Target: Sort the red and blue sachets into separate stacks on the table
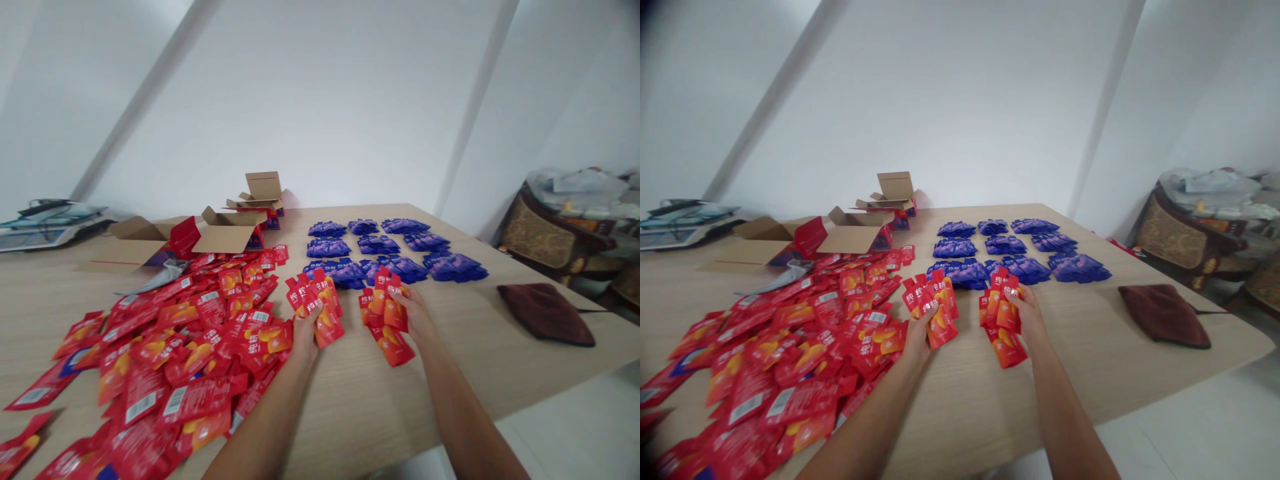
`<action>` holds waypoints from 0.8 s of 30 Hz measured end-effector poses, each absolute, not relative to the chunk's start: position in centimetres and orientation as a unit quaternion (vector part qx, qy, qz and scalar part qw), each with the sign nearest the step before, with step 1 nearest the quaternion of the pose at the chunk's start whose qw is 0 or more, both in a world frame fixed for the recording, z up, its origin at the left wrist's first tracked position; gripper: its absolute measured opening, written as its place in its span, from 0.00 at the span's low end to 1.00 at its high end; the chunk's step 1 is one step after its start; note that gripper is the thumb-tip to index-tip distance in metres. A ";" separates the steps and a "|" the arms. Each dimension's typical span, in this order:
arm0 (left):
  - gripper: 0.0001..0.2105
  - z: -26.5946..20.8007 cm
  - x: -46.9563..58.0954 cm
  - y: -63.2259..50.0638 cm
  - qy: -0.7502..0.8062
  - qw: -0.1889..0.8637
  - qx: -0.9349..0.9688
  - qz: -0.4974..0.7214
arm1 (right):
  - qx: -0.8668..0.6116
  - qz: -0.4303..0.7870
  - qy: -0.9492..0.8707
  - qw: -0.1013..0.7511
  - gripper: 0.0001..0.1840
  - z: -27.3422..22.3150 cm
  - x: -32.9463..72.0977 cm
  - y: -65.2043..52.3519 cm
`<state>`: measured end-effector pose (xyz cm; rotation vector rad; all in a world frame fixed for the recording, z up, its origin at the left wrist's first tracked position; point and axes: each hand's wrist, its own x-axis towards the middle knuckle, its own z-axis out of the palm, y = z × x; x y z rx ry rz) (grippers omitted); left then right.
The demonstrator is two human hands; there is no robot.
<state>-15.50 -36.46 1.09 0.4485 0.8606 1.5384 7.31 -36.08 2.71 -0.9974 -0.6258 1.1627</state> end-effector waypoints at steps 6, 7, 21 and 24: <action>0.18 0.4 -15.5 -36.4 0.379 0.611 0.197 0.666 | -0.459 0.517 -0.306 0.655 0.26 2.4 9.2 -36.1; 0.18 0.3 -15.5 -36.3 0.379 0.611 0.199 0.666 | -0.468 0.505 -0.314 0.654 0.26 2.3 9.1 -36.0; 0.19 0.6 -15.5 -36.5 0.373 0.619 0.212 0.658 | -0.543 0.475 -0.379 0.579 0.26 0.7 6.7 -35.6; 0.18 0.6 -15.4 -36.5 0.382 0.616 0.207 0.657 | -0.516 0.480 -0.370 0.605 0.27 1.2 6.3 -35.9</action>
